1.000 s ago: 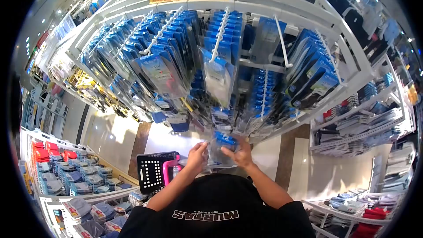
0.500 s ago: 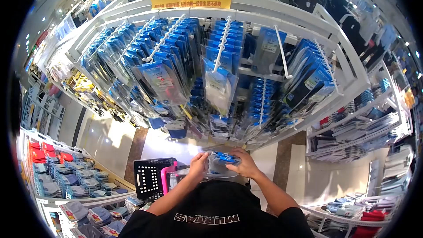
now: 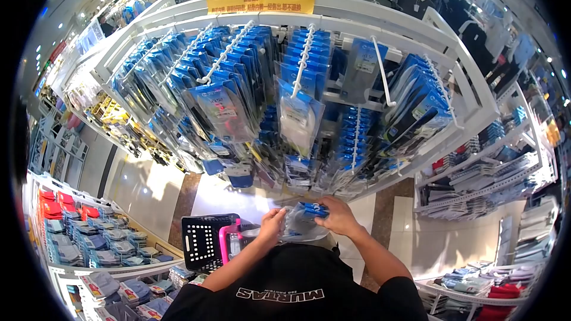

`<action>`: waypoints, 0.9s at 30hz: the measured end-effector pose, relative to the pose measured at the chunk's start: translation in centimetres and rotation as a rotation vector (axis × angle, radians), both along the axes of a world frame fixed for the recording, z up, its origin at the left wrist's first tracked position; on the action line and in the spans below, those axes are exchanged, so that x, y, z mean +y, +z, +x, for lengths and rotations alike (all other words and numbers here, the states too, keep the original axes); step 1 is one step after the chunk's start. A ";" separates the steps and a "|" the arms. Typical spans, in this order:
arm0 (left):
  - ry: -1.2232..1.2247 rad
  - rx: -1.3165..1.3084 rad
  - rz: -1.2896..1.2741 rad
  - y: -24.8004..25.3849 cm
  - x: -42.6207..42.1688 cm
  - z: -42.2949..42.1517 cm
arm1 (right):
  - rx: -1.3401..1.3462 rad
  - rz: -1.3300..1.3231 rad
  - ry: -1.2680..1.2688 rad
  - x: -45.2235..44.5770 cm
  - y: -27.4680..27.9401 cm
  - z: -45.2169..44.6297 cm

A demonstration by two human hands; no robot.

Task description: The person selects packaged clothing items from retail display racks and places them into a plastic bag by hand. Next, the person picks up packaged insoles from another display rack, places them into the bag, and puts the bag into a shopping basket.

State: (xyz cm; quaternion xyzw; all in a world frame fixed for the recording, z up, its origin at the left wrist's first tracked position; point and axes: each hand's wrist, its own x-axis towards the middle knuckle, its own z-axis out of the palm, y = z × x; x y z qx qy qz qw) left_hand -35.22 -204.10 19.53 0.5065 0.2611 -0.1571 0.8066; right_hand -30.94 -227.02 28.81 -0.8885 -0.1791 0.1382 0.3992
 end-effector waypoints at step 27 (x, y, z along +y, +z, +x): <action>0.107 -0.021 0.031 2.0 3.0 0.8 | -0.050 0.035 -0.009 -0.7 3.0 0.2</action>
